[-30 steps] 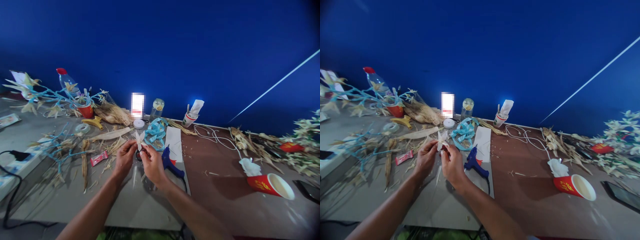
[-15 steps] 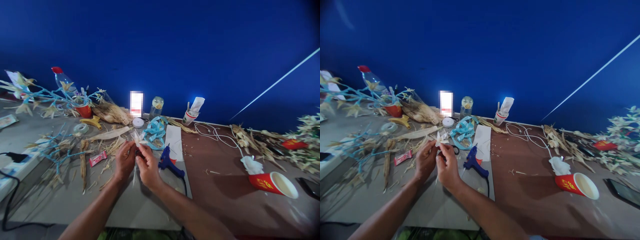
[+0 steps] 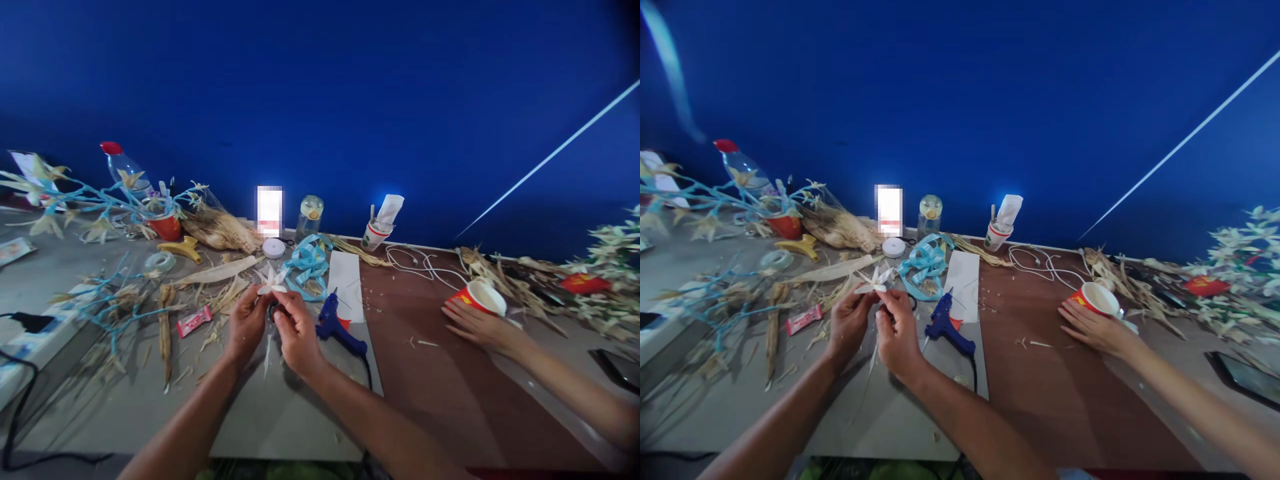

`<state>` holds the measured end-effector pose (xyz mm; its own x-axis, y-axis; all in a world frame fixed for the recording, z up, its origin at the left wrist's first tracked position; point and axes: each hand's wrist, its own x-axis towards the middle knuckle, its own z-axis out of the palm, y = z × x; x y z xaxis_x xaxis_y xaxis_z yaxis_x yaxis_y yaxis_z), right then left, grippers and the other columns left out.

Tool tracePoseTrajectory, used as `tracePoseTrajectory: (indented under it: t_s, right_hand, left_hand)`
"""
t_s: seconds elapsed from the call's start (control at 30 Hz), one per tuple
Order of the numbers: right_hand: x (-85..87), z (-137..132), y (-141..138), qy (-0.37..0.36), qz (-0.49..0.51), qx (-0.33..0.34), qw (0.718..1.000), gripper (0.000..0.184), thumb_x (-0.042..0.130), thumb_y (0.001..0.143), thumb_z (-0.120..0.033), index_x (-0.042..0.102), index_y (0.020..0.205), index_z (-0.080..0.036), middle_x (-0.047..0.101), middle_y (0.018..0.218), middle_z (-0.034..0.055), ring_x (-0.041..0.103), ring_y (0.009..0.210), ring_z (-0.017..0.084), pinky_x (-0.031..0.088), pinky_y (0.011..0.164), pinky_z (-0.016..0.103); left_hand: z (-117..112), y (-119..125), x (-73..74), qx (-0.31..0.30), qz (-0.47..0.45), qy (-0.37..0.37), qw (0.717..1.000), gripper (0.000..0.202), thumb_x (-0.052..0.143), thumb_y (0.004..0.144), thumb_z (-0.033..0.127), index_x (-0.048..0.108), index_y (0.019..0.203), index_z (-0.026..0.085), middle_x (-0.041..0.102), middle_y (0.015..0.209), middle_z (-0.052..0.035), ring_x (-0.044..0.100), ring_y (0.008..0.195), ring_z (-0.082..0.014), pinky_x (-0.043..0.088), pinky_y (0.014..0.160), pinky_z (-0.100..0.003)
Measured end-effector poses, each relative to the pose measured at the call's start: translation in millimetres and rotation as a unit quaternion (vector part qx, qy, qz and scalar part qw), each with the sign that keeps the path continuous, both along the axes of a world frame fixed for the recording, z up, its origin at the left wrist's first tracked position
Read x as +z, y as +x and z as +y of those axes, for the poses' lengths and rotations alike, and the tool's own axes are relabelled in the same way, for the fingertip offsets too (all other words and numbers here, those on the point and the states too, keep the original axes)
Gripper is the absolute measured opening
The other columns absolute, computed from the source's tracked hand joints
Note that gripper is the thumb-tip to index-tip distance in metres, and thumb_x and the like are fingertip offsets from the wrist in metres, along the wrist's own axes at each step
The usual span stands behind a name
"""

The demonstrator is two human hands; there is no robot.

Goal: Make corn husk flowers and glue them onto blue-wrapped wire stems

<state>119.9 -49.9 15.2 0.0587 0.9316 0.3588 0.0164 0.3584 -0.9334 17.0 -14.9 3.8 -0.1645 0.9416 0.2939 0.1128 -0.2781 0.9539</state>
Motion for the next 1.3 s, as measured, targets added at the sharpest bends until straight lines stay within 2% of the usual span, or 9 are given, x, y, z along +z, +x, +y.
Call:
tracePoseTrajectory:
  t_s: [0.1, 0.27, 0.4, 0.6, 0.8, 0.93, 1.1, 1.3]
  right_hand:
    - [-2.2, 2.9, -0.7, -0.022, 0.021, -0.015, 0.999, 0.032, 0.048, 0.079, -0.016, 0.065, 0.106, -0.021, 0.058, 0.104, 0.0062, 0.056, 0.096, 0.017, 0.048, 0.083, 0.030]
    - [-1.0, 7.8, 0.9, -0.070, 0.064, -0.053, 0.994, 0.020, 0.049, 0.079, -0.019, 0.063, 0.094, -0.019, 0.061, 0.094, 0.0043, 0.057, 0.083, 0.016, 0.047, 0.074, 0.029]
    - [3.1, 9.2, 3.2, -0.050, 0.056, -0.055, 0.996, 0.015, 0.051, 0.079, -0.020, 0.064, 0.088, -0.019, 0.060, 0.092, 0.0042, 0.056, 0.088, 0.016, 0.045, 0.081, 0.030]
    - [-0.6, 13.8, 4.2, -0.039, 0.033, -0.102, 0.993, 0.016, 0.055, 0.079, -0.022, 0.062, 0.092, -0.018, 0.057, 0.090, 0.0032, 0.053, 0.079, 0.014, 0.045, 0.074, 0.028]
    - [2.3, 15.4, 5.5, -0.036, 0.044, -0.069, 0.996, 0.011, 0.057, 0.078, -0.026, 0.066, 0.082, -0.019, 0.055, 0.090, 0.0035, 0.053, 0.086, 0.016, 0.044, 0.079, 0.029]
    - [2.2, 18.5, 7.9, -0.052, 0.075, -0.030, 0.995, 0.010, 0.062, 0.075, -0.029, 0.066, 0.075, -0.020, 0.055, 0.088, 0.0031, 0.054, 0.087, 0.017, 0.046, 0.079, 0.030]
    - [-0.9, 24.7, 10.2, -0.081, 0.142, 0.002, 0.987, 0.009, 0.065, 0.069, -0.028, 0.062, 0.069, -0.019, 0.054, 0.085, 0.0015, 0.052, 0.078, 0.015, 0.047, 0.068, 0.027]
    - [-1.7, 26.2, 11.7, -0.091, 0.173, 0.021, 0.981, 0.009, 0.064, 0.068, -0.027, 0.060, 0.067, -0.019, 0.051, 0.083, -0.0001, 0.049, 0.068, 0.011, 0.044, 0.057, 0.022]
  left_hand:
    - [3.8, 0.6, -0.1, 0.010, -0.073, -0.054, 0.996, 0.020, 0.062, 0.073, 0.036, 0.064, 0.068, 0.016, 0.062, 0.064, 0.0002, 0.054, 0.064, -0.0132, 0.043, 0.063, -0.024]
    - [5.2, -0.4, -2.7, -0.004, -0.119, -0.115, 0.986, 0.022, 0.065, 0.070, 0.037, 0.064, 0.067, 0.016, 0.064, 0.066, -0.0005, 0.054, 0.063, -0.0119, 0.042, 0.061, -0.022]
    - [5.0, 0.3, -4.5, -0.034, -0.164, -0.139, 0.976, 0.024, 0.071, 0.064, 0.038, 0.065, 0.071, 0.016, 0.063, 0.064, 0.0006, 0.053, 0.059, -0.0109, 0.042, 0.057, -0.022]
    - [7.9, 0.9, -9.4, -0.078, -0.195, -0.147, 0.967, 0.027, 0.074, 0.060, 0.040, 0.065, 0.069, 0.016, 0.065, 0.066, -0.0004, 0.056, 0.062, -0.0113, 0.044, 0.061, -0.023]
    - [8.1, -0.3, -14.7, -0.159, -0.206, -0.148, 0.954, 0.032, 0.076, 0.057, 0.042, 0.067, 0.070, 0.015, 0.064, 0.065, -0.0018, 0.055, 0.063, -0.0136, 0.045, 0.063, -0.027]
    - [8.9, -3.5, -16.3, -0.206, -0.215, -0.156, 0.942, 0.029, 0.075, 0.061, 0.041, 0.067, 0.070, 0.014, 0.062, 0.063, -0.0014, 0.050, 0.055, -0.0108, 0.041, 0.056, -0.024]
    - [10.4, -5.3, -17.0, -0.220, -0.183, -0.166, 0.944, 0.032, 0.074, 0.062, 0.044, 0.063, 0.061, 0.014, 0.057, 0.058, -0.0005, 0.048, 0.054, -0.0109, 0.039, 0.056, -0.024]
    - [11.1, -3.9, -16.0, -0.229, -0.162, -0.147, 0.948, 0.030, 0.071, 0.066, 0.043, 0.065, 0.069, 0.014, 0.057, 0.062, -0.0006, 0.049, 0.059, -0.0113, 0.039, 0.060, -0.024]
